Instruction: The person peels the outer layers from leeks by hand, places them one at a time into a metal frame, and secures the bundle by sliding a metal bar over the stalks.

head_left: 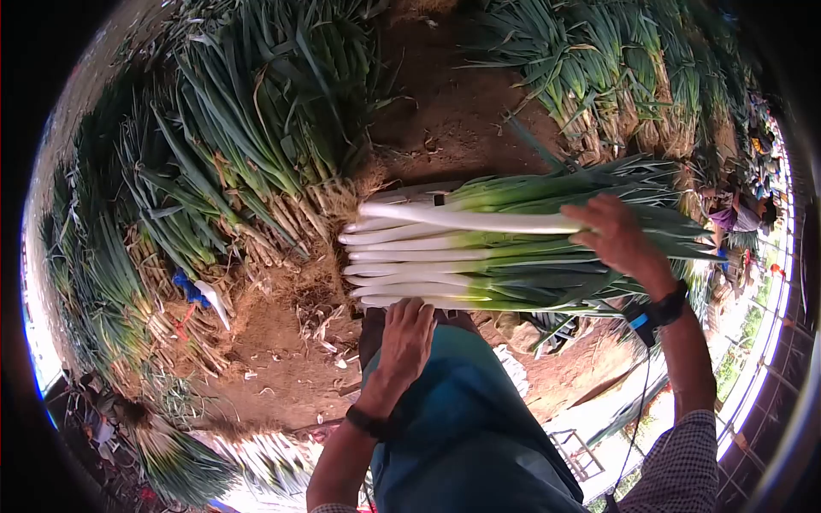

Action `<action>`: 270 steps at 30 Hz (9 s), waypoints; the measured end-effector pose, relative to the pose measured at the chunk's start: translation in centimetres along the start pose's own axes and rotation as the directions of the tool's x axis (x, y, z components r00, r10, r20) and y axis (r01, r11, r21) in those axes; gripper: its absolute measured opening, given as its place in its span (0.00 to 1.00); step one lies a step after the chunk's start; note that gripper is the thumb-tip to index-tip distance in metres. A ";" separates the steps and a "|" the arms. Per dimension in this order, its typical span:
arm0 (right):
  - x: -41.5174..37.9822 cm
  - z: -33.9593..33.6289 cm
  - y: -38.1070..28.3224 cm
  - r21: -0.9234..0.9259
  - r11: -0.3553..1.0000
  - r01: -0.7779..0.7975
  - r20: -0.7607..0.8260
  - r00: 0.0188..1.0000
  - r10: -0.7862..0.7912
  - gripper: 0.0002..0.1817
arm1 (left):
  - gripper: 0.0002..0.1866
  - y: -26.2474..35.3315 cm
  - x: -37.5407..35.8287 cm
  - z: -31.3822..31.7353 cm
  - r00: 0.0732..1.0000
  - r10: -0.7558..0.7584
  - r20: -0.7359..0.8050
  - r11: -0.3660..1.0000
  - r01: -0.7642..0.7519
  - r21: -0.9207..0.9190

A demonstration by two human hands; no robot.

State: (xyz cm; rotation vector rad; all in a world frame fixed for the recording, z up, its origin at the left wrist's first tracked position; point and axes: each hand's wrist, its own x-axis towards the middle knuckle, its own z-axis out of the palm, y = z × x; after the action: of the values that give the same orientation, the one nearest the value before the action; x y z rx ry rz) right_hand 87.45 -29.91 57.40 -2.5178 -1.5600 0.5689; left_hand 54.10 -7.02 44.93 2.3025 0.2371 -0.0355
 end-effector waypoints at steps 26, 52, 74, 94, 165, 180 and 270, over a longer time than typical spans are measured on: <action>0.2 0.1 8.0 0.098 0.987 -0.125 0.224 0.969 0.101 0.23 | 0.11 -0.6 14.2 15.5 0.962 -0.100 -0.256 0.995 0.093 -0.038; 0.8 8.0 1.1 -0.045 0.999 -0.017 0.296 0.955 0.030 0.22 | 0.22 -2.7 11.5 15.7 0.943 -0.193 -0.272 0.981 0.181 -0.070; 3.3 9.0 -1.9 -0.171 0.983 0.071 0.240 0.970 -0.029 0.19 | 0.18 -1.2 9.4 17.5 0.888 -0.285 -0.362 0.957 0.287 -0.051; 7.3 18.8 -4.0 -0.144 0.985 0.094 0.173 0.983 -0.068 0.22 | 0.18 -1.6 9.1 17.6 0.894 -0.280 -0.349 0.960 0.261 -0.102; 11.9 15.5 1.2 -0.001 0.907 -0.420 0.592 0.731 0.339 0.23 | 0.14 -5.6 10.3 16.0 0.949 -0.019 -0.313 0.989 -0.028 -0.146; 9.4 12.3 0.6 -0.111 0.987 -0.112 -0.038 0.993 0.108 0.19 | 0.10 -6.7 14.1 15.5 0.986 -0.132 -0.097 0.968 0.107 -0.228; 10.1 22.8 -2.0 -0.212 0.977 -0.022 0.067 0.997 0.037 0.42 | 0.23 -20.3 14.8 5.3 0.718 -0.282 -0.636 0.923 0.383 0.025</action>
State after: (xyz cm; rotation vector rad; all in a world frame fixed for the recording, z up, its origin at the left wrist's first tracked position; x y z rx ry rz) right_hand 81.18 -22.16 34.51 -2.7069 -1.6928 0.5270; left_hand 65.17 4.83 25.01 2.3216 1.0302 0.5597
